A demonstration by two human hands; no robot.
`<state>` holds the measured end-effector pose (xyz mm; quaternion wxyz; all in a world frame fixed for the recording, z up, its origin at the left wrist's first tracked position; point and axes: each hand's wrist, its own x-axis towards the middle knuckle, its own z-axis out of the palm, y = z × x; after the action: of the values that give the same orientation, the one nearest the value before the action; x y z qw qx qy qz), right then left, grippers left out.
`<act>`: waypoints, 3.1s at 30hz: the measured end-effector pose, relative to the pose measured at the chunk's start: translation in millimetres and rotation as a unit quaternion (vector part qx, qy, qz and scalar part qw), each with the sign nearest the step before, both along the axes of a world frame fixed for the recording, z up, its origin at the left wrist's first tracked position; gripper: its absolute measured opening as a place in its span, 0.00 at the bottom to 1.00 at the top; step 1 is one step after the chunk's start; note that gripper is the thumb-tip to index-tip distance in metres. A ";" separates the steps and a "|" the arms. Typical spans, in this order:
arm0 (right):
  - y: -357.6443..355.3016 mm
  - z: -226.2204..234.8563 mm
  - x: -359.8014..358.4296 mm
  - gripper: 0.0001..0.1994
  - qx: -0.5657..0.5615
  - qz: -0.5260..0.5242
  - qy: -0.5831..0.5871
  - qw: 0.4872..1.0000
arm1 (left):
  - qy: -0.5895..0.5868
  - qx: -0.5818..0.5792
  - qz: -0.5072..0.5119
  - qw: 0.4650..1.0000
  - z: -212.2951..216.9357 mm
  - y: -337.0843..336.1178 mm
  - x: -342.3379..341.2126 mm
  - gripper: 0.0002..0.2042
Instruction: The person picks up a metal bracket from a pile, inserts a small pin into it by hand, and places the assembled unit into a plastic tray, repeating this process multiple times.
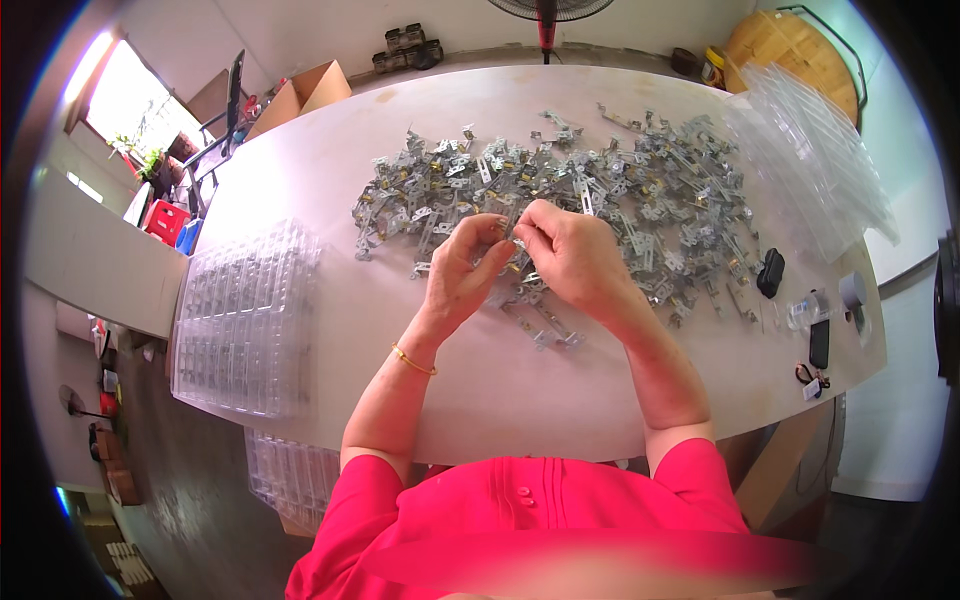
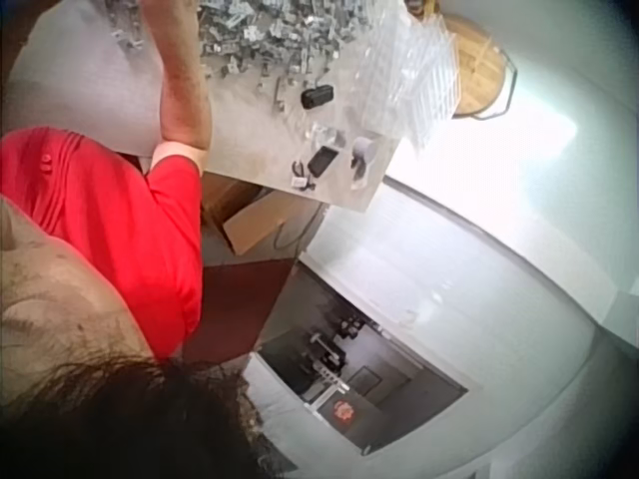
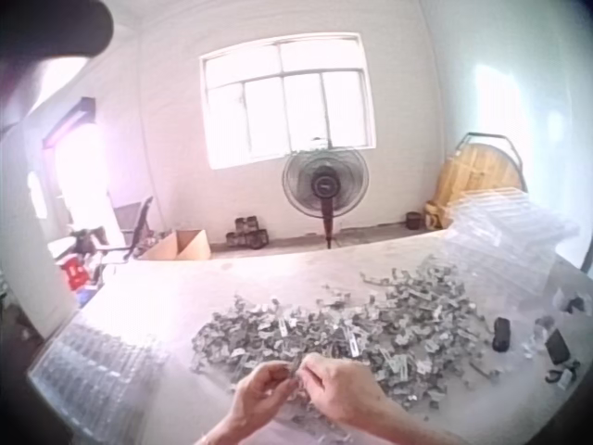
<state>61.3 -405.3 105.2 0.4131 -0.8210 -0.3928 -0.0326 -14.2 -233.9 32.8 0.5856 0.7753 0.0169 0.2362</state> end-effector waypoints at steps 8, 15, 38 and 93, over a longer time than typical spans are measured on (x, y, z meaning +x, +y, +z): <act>-0.7 8.3 -2.5 0.07 -0.022 0.029 0.013 0.999 | -0.018 -0.005 0.011 1.000 12.8 -3.3 -6.4 0.14; -9.5 7.7 8.6 0.03 0.154 -0.021 -0.015 0.988 | 0.032 -0.194 -0.116 0.973 21.7 -4.3 -10.2 0.12; 21.5 -17.0 -40.2 0.03 0.182 0.110 0.137 0.967 | -0.063 0.190 0.095 0.975 31.5 -13.3 -88.9 0.11; 53.9 -121.3 -126.8 0.03 0.079 0.401 0.074 0.909 | 0.400 0.346 0.411 0.743 61.6 303.7 -146.9 0.14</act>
<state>-65.4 -351.4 -16.1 0.4826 -0.5589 -0.6535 0.1664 -161.1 69.8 94.4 0.0629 0.8660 0.4833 0.1121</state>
